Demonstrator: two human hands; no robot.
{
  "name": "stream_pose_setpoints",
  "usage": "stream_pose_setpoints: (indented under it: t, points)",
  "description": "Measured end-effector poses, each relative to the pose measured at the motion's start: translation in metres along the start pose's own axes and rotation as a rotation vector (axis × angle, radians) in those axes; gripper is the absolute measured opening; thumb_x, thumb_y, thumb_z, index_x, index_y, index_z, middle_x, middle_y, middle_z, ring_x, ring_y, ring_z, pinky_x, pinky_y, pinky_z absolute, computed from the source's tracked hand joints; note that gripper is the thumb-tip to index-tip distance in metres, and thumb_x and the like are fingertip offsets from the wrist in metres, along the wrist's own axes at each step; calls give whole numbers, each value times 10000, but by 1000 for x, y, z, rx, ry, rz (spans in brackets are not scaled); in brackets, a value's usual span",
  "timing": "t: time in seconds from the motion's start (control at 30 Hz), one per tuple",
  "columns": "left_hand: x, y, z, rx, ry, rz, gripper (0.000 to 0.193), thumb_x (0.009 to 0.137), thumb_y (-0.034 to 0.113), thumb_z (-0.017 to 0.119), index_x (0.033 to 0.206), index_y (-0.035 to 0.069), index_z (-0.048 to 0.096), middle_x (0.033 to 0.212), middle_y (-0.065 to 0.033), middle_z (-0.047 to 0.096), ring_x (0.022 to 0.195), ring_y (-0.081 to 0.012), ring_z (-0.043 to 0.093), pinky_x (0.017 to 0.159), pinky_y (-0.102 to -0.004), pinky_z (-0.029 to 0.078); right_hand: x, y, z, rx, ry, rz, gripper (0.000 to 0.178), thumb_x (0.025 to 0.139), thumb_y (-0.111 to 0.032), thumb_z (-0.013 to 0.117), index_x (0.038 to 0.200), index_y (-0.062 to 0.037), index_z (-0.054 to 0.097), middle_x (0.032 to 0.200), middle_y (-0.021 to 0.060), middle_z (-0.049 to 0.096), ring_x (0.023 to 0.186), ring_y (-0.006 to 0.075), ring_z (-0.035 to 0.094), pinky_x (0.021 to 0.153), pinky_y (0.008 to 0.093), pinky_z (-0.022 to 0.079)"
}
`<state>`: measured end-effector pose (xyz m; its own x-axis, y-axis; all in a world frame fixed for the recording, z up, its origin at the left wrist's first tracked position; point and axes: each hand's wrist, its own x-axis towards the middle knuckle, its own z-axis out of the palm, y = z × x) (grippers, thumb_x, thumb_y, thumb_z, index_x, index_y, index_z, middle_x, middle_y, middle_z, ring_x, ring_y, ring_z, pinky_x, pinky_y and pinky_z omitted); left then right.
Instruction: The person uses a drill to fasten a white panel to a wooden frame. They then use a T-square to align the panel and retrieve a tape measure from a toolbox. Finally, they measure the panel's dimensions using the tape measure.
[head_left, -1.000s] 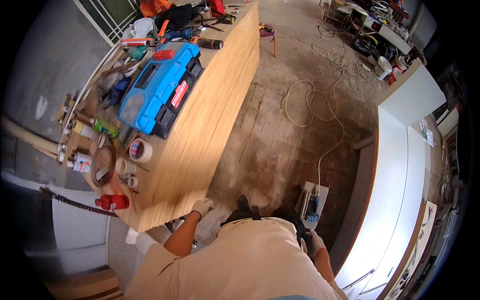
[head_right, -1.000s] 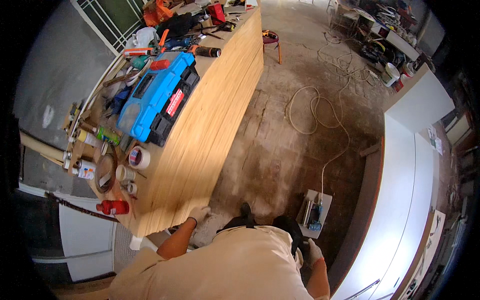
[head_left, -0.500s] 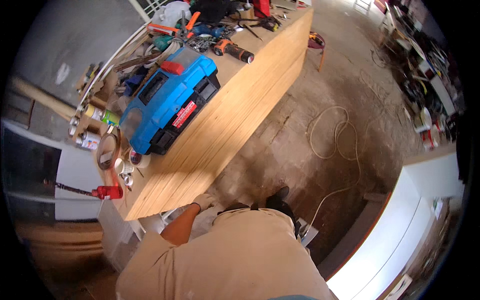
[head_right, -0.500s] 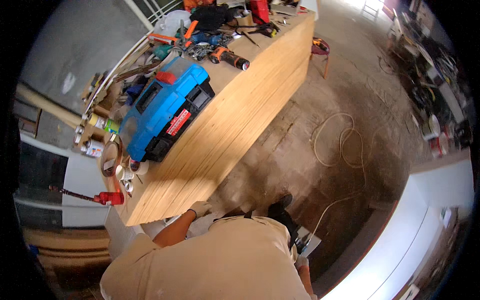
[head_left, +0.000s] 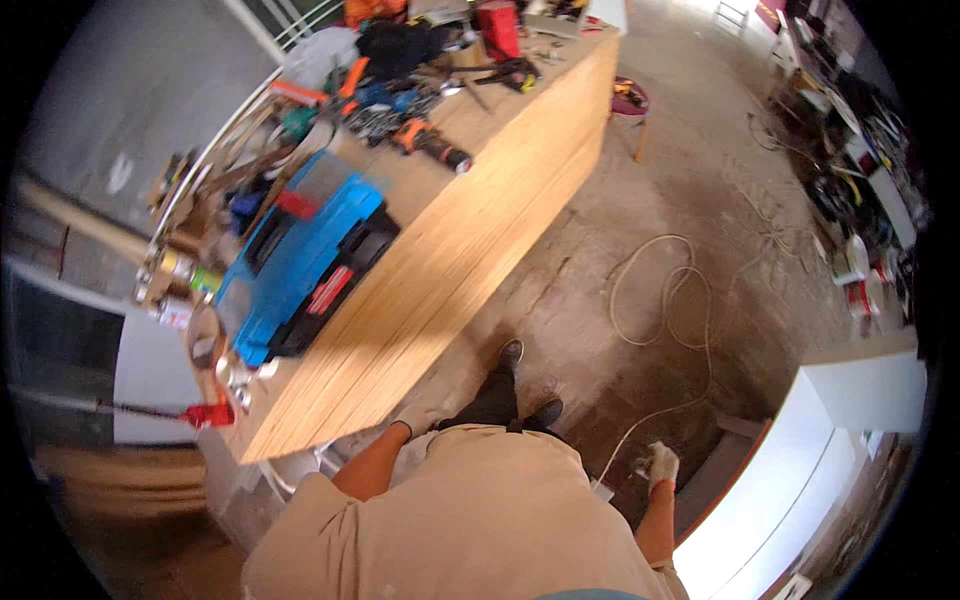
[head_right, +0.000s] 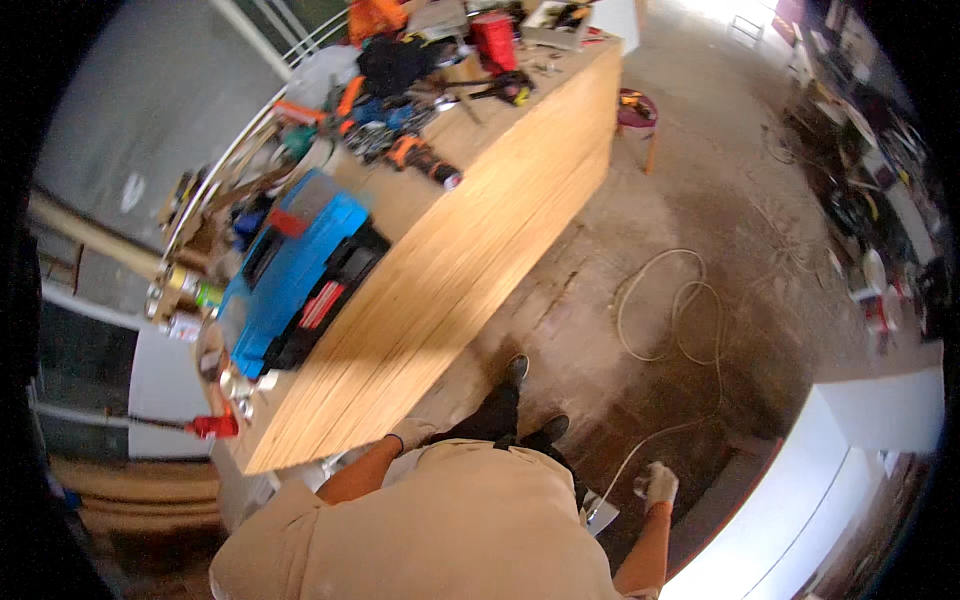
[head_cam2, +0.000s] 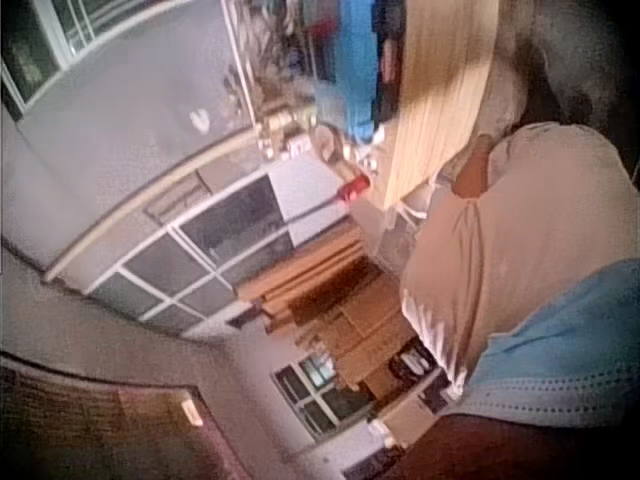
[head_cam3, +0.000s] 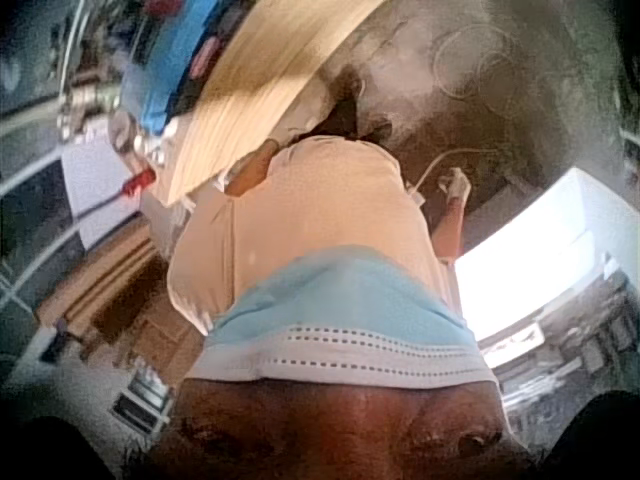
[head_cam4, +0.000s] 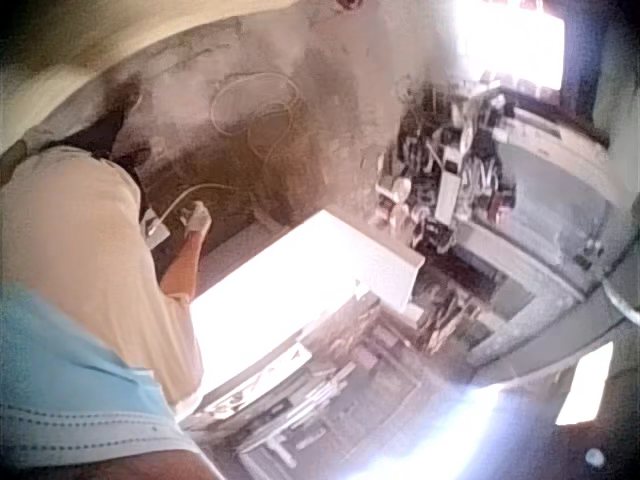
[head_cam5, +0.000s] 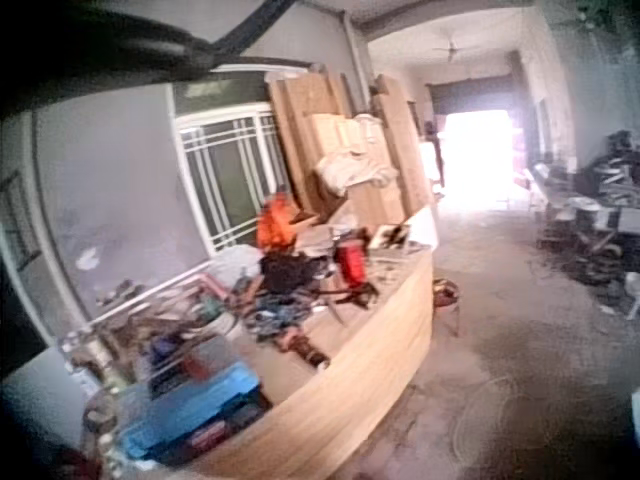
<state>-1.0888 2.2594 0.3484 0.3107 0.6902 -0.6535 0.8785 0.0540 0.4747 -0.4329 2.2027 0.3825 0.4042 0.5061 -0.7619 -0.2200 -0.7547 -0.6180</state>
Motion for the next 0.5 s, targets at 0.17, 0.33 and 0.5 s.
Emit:
stream_pose_setpoints:
  t: [0.17, 0.33, 0.5]
  points:
    - [92, 7, -58, 303, -81, 279, 149, 941, 230, 660, 1024, 136, 740, 1092, -144, 740, 1064, -376, 684, 900, -497, 553, -47, 62, 10, -35, 83, 226, 266, 917, -252, 612, 914, -2, 704, 714, 136, 670, 640, 268, 709, 542, 396, 564]
    - [237, 43, -122, 140, -294, 244, 199, 902, 300, 714, 1014, 137, 738, 1099, -168, 735, 1056, -392, 688, 895, -503, 559, -117, 174, 16, -203, 365, 193, 291, 938, -214, 572, 843, 8, 734, 684, 145, 682, 626, 266, 705, 582, 417, 558]
    - [388, 149, -166, 162, -441, 284, 281, 935, 290, 672, 1000, 20, 711, 946, -112, 722, 807, -233, 666, 743, -406, 531, -197, 247, 129, 27, 597, 117, 358, 949, -327, 603, 895, -12, 764, 717, 164, 683, 673, 278, 667, 651, 464, 503]
